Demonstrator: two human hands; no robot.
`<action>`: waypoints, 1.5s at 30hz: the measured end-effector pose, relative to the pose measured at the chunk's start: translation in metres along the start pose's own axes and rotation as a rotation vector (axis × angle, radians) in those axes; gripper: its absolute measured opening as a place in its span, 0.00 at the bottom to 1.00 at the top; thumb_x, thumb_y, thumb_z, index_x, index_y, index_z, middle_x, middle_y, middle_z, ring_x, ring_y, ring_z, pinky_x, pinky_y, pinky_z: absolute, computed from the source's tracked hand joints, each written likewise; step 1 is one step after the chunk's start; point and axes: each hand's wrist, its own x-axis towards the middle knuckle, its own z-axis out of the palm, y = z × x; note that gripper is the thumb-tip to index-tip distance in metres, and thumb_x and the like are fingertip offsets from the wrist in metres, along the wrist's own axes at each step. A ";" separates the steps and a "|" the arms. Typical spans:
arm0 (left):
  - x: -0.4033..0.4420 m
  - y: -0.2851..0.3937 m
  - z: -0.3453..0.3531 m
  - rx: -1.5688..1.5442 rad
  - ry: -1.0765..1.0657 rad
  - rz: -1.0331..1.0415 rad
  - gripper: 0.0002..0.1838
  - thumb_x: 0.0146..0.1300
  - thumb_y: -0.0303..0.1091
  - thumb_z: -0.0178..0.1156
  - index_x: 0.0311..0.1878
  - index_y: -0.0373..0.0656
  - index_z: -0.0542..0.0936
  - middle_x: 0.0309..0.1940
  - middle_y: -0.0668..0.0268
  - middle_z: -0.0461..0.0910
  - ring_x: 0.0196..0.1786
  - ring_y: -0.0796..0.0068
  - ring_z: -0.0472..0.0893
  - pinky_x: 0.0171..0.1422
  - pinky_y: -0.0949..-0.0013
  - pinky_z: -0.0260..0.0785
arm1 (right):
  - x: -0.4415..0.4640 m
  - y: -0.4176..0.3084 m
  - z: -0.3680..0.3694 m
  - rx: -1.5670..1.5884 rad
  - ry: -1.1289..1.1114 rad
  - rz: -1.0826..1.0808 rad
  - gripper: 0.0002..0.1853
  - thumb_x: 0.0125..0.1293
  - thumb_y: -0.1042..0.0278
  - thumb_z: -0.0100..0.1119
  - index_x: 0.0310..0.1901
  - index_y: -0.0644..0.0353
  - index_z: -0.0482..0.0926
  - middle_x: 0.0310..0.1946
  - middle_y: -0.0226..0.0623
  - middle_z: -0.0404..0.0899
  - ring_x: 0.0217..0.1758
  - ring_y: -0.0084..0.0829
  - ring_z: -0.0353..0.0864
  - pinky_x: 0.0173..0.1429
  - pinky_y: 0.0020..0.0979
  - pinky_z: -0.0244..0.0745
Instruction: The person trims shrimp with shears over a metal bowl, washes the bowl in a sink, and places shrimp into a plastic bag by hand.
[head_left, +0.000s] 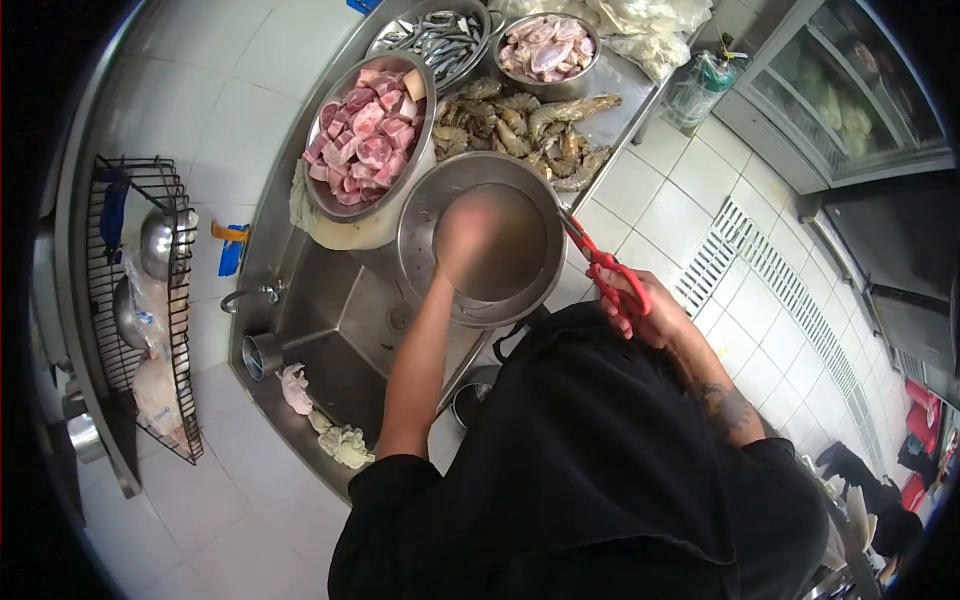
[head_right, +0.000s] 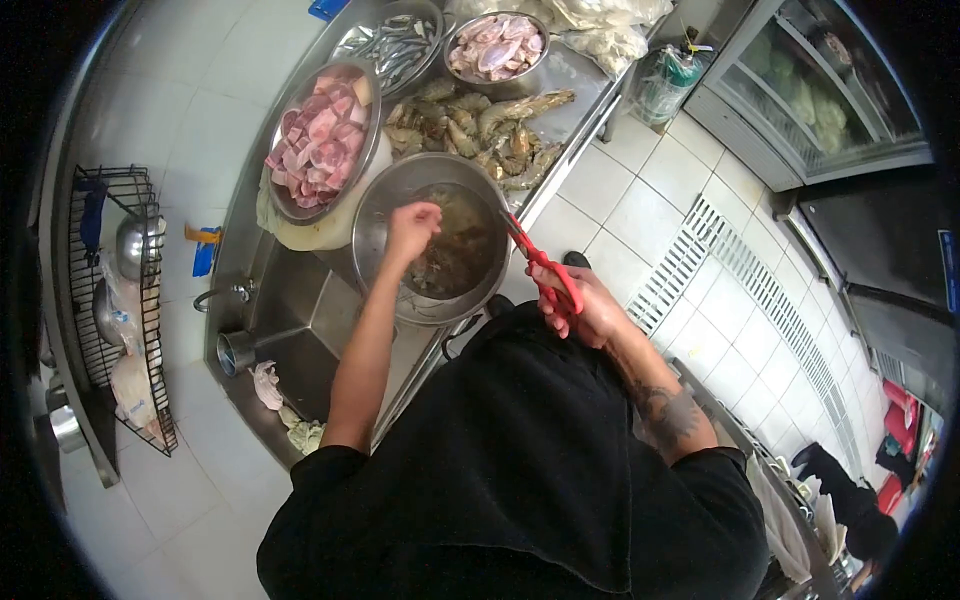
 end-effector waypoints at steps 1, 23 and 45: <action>0.001 -0.002 0.004 0.002 -0.005 0.000 0.05 0.61 0.24 0.58 0.37 0.38 0.82 0.28 0.62 0.82 0.26 0.69 0.82 0.32 0.66 0.73 | 0.000 0.000 0.001 -0.011 0.008 -0.005 0.20 0.66 0.50 0.61 0.41 0.61 0.74 0.20 0.29 0.71 0.14 0.19 0.69 0.14 0.21 0.65; 0.040 -0.009 -0.011 1.223 -0.505 0.238 0.18 0.48 0.27 0.66 0.45 0.52 0.82 0.50 0.67 0.78 0.58 0.62 0.72 0.58 0.57 0.66 | 0.000 0.005 0.005 -0.063 0.017 -0.021 0.19 0.68 0.52 0.60 0.45 0.63 0.73 0.20 0.28 0.71 0.14 0.18 0.71 0.14 0.19 0.67; 0.009 0.006 0.052 0.984 -0.031 0.300 0.19 0.52 0.38 0.67 0.44 0.39 0.79 0.43 0.55 0.81 0.52 0.54 0.79 0.57 0.55 0.71 | 0.013 0.007 0.018 -0.179 -0.060 0.013 0.24 0.68 0.55 0.59 0.57 0.65 0.73 0.20 0.27 0.71 0.14 0.18 0.71 0.15 0.20 0.67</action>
